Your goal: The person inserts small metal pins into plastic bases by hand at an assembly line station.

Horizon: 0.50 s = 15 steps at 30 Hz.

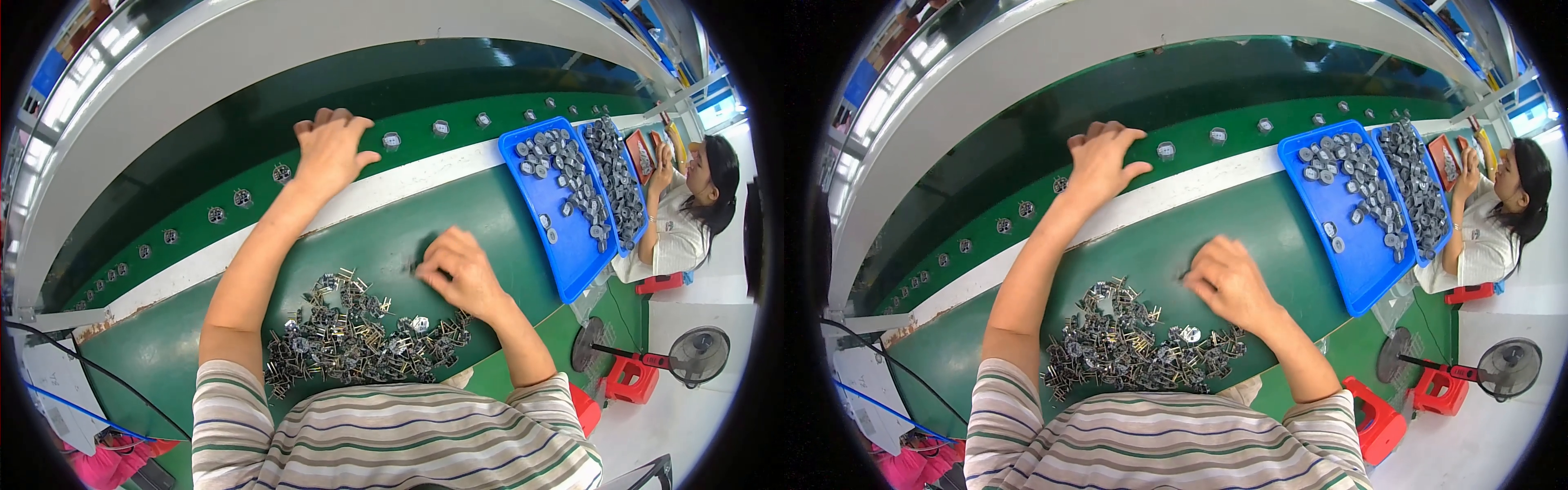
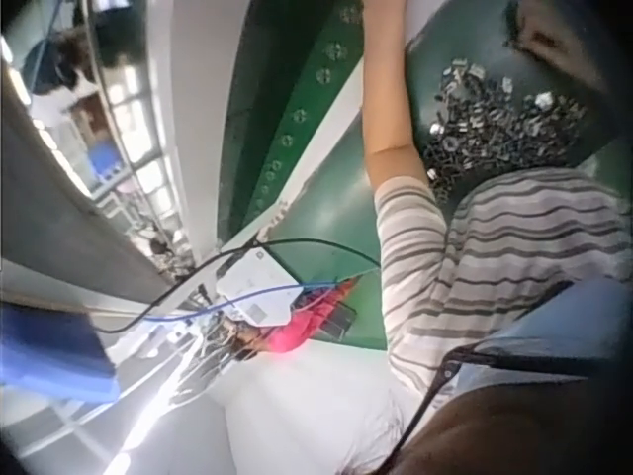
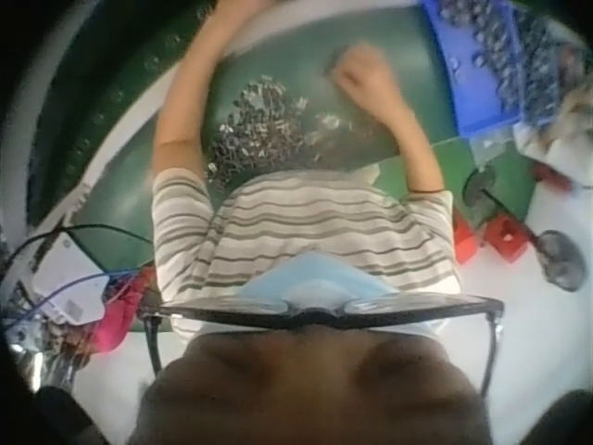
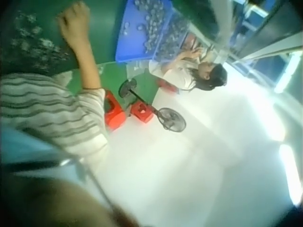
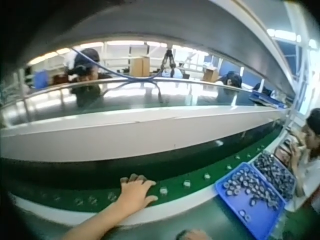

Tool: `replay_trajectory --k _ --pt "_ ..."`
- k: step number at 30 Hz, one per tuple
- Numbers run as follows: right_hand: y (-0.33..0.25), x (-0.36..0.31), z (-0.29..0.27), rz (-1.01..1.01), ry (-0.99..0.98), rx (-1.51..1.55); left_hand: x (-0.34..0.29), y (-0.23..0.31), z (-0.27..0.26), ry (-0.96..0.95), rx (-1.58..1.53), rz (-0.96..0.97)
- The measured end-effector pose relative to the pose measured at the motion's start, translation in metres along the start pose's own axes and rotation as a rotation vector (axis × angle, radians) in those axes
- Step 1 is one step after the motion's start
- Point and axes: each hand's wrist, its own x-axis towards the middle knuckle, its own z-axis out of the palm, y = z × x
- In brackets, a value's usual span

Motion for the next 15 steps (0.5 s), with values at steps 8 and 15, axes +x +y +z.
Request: replay_trajectory --k 8,15 --pt "0.0 0.003 0.006 -0.118 0.086 -0.32 0.006 0.012 0.024 -0.046 -0.131 0.029" --pt "0.011 0.019 0.01 0.088 0.137 -0.15 -0.062 0.039 -0.021 -0.263 -0.428 0.149"
